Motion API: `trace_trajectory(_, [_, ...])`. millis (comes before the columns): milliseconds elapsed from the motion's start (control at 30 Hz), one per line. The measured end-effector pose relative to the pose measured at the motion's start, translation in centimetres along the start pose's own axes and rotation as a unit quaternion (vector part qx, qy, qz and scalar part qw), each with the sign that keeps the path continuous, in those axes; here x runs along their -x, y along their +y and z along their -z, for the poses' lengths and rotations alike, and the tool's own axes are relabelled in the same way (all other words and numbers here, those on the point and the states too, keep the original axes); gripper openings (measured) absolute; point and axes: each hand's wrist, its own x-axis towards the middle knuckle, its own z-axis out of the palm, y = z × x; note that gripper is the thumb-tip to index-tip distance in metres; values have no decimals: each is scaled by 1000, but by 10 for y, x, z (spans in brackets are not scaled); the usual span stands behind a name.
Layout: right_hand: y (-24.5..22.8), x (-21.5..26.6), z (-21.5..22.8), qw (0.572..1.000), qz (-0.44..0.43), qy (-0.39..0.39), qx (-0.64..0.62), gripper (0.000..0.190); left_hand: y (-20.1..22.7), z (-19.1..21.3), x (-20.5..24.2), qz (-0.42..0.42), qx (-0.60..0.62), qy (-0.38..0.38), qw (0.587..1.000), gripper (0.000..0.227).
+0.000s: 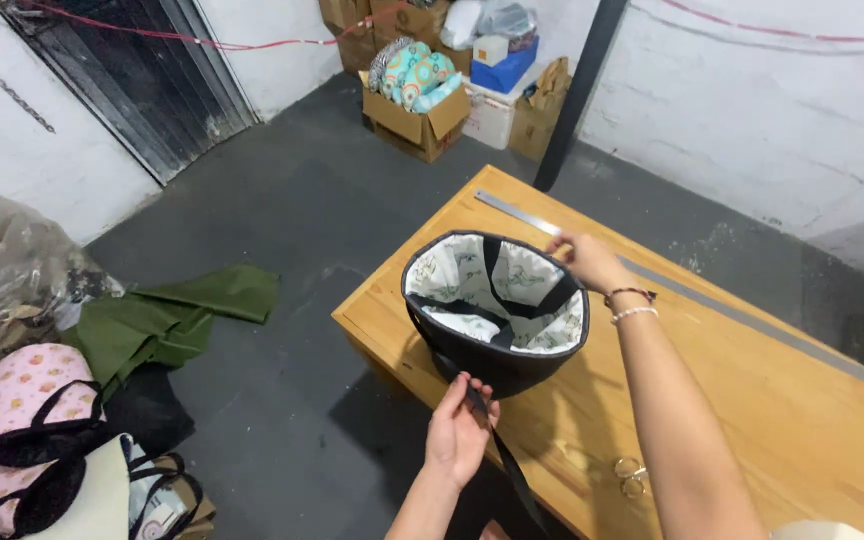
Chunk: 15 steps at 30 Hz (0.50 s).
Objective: Preparing and aligning a black webbing strap with a pink fabric bag for assembly at a sewing workstation.
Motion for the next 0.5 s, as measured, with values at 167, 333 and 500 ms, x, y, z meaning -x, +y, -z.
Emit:
trace_trajectory(167, [63,29,-33,997,-63,-27,21,11,-12,-2,8,40,-65,13,997,7])
trace_trajectory(333, [31,112,-37,972,-161,-77,-155,26,-29,19,-21,53,-99,-4,994,15])
trace_trajectory(500, [-7,165,-34,925,-229,-80,-292,28,-33,22,-29,40,-116,4,992,23])
